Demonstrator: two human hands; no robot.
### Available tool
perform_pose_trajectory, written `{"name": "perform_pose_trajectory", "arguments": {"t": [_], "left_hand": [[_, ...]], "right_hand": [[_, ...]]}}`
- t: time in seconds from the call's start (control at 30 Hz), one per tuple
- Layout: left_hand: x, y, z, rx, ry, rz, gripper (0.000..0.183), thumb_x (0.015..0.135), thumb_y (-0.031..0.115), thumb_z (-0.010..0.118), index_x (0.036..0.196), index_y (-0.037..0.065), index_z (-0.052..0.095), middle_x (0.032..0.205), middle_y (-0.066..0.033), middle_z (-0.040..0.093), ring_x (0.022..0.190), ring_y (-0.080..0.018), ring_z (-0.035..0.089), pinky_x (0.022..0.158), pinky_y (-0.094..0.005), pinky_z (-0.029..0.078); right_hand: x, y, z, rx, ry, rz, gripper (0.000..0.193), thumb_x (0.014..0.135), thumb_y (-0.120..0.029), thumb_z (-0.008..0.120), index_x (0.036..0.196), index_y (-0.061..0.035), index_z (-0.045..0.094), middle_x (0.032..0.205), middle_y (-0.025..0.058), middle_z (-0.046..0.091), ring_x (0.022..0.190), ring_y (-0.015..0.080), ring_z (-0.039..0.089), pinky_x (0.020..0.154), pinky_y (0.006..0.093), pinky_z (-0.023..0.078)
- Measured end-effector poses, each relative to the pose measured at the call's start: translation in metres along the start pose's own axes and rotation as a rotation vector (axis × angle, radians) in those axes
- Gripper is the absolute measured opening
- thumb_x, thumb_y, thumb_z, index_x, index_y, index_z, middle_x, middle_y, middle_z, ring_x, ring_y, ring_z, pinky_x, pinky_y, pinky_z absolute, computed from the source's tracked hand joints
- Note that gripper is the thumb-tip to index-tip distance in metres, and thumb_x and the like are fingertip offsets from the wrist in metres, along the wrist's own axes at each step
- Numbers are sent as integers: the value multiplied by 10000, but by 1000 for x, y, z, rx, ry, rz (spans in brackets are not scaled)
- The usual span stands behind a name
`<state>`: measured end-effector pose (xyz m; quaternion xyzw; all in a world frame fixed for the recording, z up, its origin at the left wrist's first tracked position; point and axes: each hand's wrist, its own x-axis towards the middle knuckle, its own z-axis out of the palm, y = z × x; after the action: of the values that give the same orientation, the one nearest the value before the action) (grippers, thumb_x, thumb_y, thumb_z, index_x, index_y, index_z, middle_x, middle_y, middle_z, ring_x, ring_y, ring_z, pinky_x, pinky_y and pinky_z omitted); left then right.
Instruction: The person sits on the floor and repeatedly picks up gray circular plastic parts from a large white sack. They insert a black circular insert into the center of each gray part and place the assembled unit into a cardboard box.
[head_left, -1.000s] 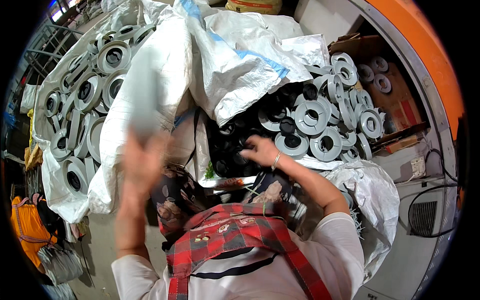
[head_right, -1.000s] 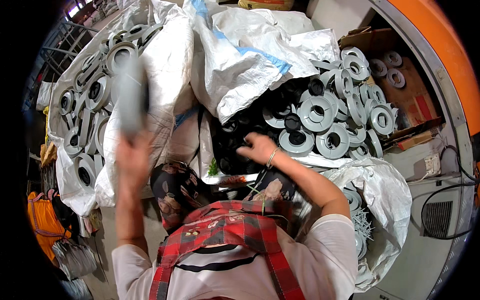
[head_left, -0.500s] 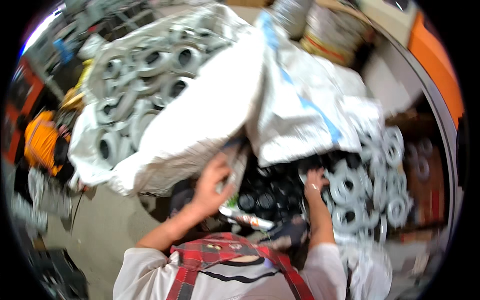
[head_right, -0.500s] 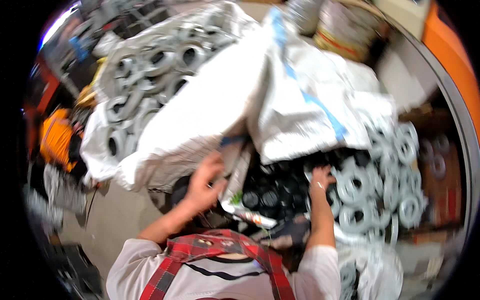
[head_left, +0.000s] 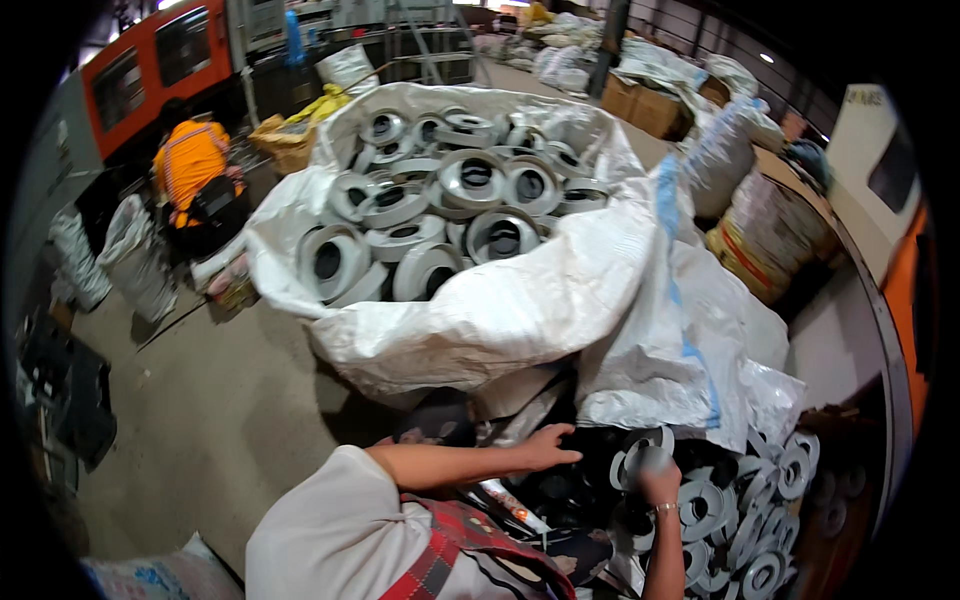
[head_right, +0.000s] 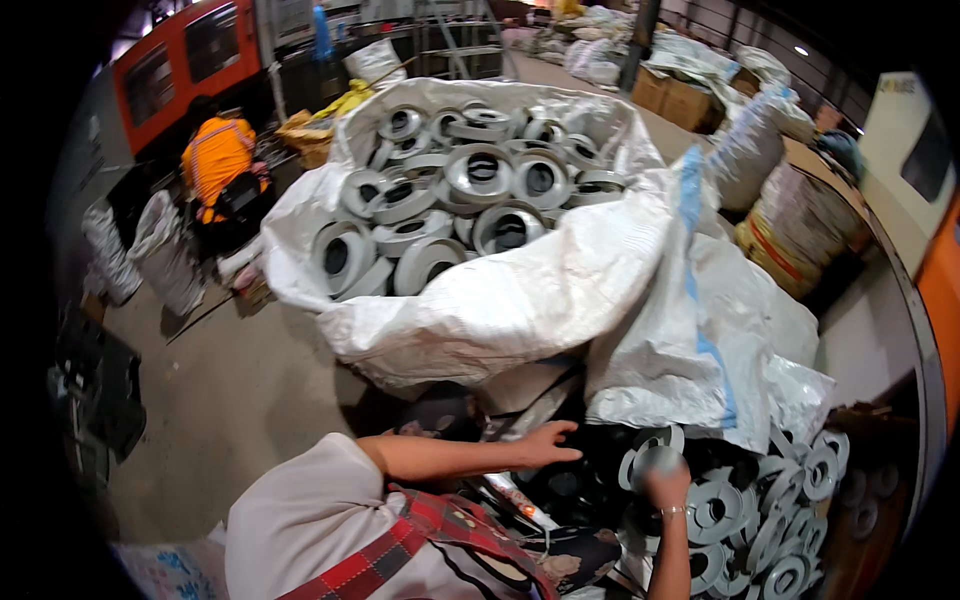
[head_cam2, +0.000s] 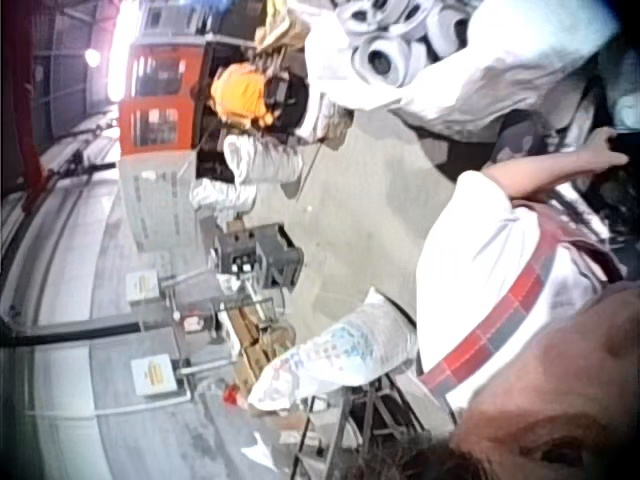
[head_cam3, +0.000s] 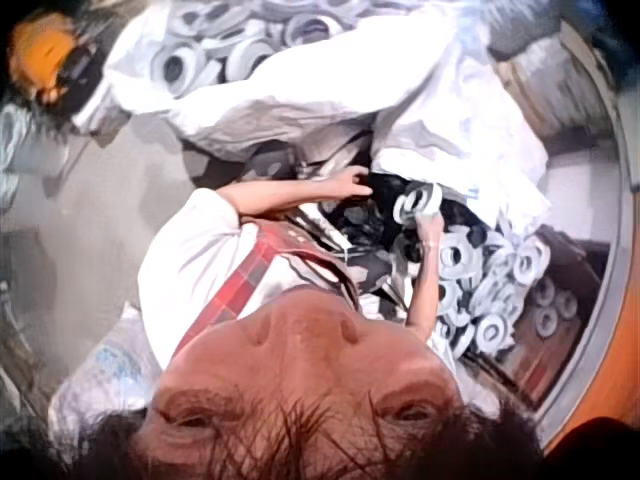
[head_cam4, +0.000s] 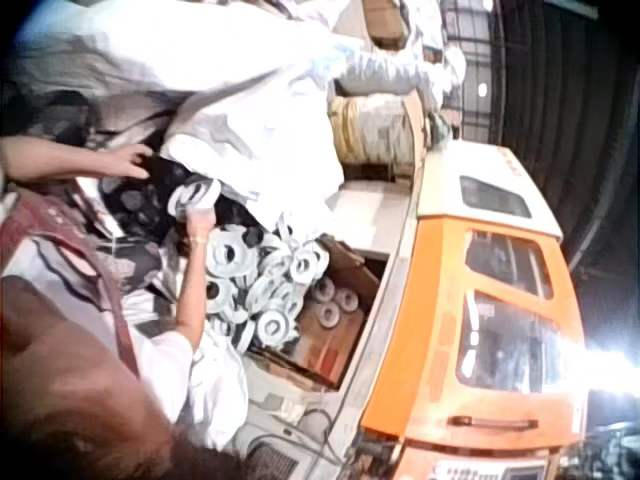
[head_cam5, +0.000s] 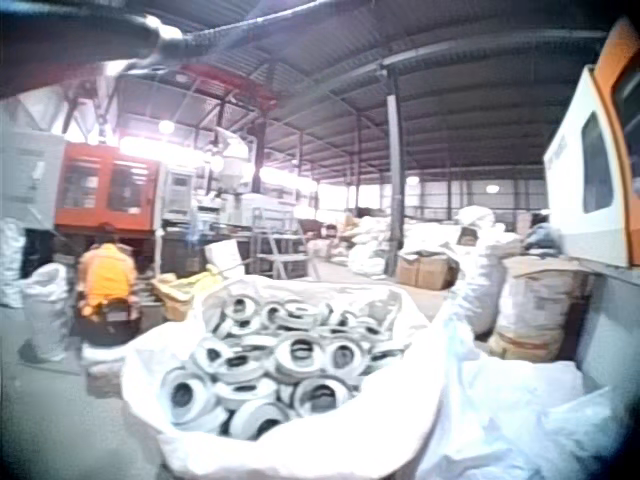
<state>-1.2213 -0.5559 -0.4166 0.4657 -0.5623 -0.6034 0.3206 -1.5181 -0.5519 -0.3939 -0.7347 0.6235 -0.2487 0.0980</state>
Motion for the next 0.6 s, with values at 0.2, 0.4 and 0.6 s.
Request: {"name": "perform_pose_trajectory", "arguments": {"t": [0.2, 0.4, 0.6], "left_hand": [[12, -11, 10, -753, -306, -148, 615, 797, 320, 686, 1272, 14, 444, 1196, -148, 551, 1115, -239, 515, 967, -394, 393], [20, 0, -6, -1233, -194, -172, 341, 854, 167, 623, 1122, -24, 534, 1033, -112, 624, 903, -235, 638, 789, -408, 549], [19, 5, -27, -1285, -192, -308, 304, 869, 159, 591, 1108, -22, 538, 1015, -119, 641, 898, -209, 644, 814, -357, 540]], "right_hand": [[-2, -12, 40, -191, -66, -94, 28, 662, -95, 582, 647, -103, 560, 684, 94, 557, 618, 239, 560, 524, 364, 447], [5, -78, 55, 1620, 1, 328, 573, 936, -501, 369, 1273, -44, 447, 1277, 73, 487, 1145, 218, 480, 978, 355, 374], [13, -96, 82, 1780, -136, 565, 382, 898, -218, 429, 1167, 40, 516, 1152, 142, 570, 1031, 250, 564, 907, 375, 455]]}}
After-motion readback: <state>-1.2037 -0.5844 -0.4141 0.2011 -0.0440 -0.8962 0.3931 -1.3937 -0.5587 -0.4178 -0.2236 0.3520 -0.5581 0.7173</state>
